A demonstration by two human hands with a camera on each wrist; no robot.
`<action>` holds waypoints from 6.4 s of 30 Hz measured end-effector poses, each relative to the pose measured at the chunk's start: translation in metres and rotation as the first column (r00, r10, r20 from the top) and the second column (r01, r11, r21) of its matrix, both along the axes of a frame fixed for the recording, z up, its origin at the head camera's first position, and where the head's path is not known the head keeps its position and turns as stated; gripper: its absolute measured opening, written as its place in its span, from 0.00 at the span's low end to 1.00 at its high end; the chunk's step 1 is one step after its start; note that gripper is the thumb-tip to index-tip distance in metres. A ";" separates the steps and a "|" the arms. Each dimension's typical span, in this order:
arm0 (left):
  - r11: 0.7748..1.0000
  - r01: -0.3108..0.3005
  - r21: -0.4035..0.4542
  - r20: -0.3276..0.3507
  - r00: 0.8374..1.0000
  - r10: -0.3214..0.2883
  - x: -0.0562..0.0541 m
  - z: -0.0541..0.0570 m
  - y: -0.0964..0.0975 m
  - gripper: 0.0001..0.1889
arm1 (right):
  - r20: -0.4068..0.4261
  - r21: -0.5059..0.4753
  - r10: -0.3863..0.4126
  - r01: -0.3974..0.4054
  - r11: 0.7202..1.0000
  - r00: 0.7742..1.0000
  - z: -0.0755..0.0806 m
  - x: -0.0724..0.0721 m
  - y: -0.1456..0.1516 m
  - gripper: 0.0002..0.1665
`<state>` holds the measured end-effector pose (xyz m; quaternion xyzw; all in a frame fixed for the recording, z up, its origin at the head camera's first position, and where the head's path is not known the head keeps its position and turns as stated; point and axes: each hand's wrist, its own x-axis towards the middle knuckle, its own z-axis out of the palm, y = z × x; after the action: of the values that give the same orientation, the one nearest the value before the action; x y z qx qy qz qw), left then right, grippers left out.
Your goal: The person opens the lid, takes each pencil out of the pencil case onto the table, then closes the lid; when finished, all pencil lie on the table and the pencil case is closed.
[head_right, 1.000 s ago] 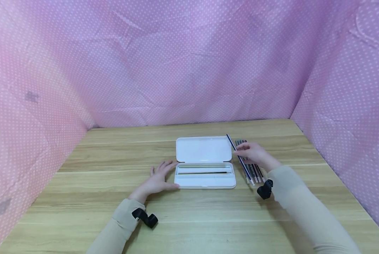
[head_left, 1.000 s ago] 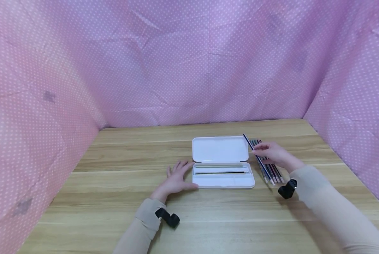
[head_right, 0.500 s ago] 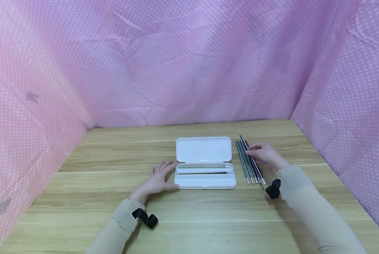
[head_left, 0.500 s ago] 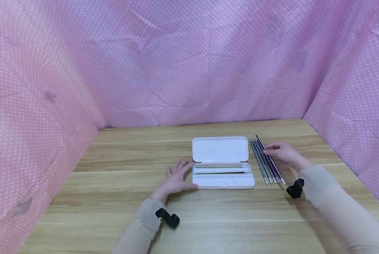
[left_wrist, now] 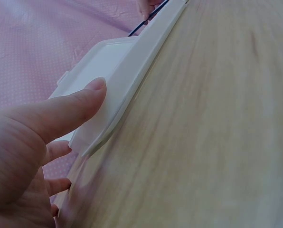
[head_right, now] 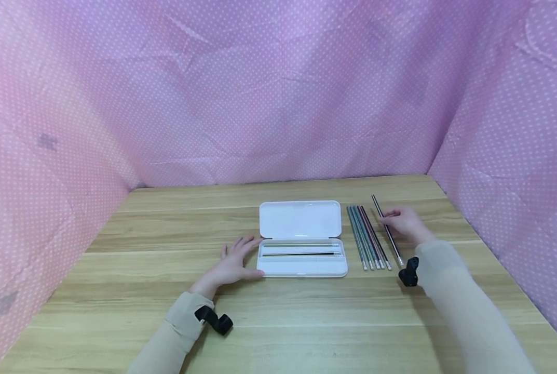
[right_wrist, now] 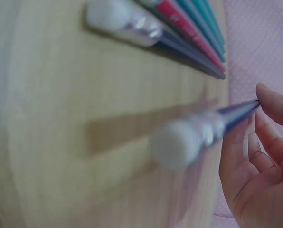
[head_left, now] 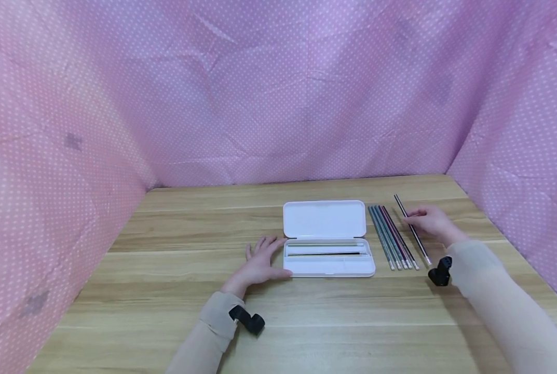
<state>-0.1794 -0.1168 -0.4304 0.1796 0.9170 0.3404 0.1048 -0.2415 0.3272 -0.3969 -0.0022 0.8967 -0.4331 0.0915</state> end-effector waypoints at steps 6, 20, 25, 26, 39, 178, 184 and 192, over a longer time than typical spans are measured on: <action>1.000 -0.002 -0.005 -0.005 1.000 0.002 0.001 0.001 0.000 0.45 | -0.012 0.017 0.003 -0.003 1.000 1.000 -0.011 -0.003 0.002 0.24; 1.000 -0.003 -0.019 -0.009 1.000 0.003 -0.001 0.000 0.000 0.46 | -0.023 0.151 -0.008 0.011 0.989 1.000 -0.010 -0.002 -0.009 0.20; 1.000 -0.003 -0.031 -0.011 1.000 0.003 -0.001 0.000 0.000 0.46 | -0.021 0.146 -0.017 0.020 0.989 1.000 -0.010 -0.002 -0.010 0.20; 1.000 -0.003 -0.031 -0.011 1.000 0.003 -0.001 0.000 0.000 0.46 | -0.016 0.141 -0.013 0.015 0.990 1.000 -0.010 -0.002 -0.010 0.20; 1.000 -0.003 -0.011 -0.004 1.000 0.003 0.000 0.004 0.000 0.45 | 0.101 0.087 0.044 -0.053 0.995 0.994 -0.007 -0.002 -0.008 0.23; 1.000 -0.010 -0.007 0.010 1.000 0.010 -0.001 0.001 0.000 0.45 | 0.016 0.274 0.678 -0.655 0.704 0.735 0.010 0.024 -0.191 0.09; 1.000 -0.007 -0.010 0.013 1.000 0.007 0.000 0.001 0.000 0.45 | 0.009 0.275 0.679 -0.654 0.705 0.734 0.009 0.023 -0.190 0.09; 1.000 -0.009 -0.018 0.018 1.000 0.009 0.000 0.001 0.000 0.45 | -0.020 0.250 0.665 -0.640 0.727 0.747 0.009 0.020 -0.188 0.10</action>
<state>-0.1792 -0.1167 -0.4296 0.1715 0.9199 0.3340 0.1130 -0.2215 0.1391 -0.3875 -0.3303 0.8853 -0.2672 0.1890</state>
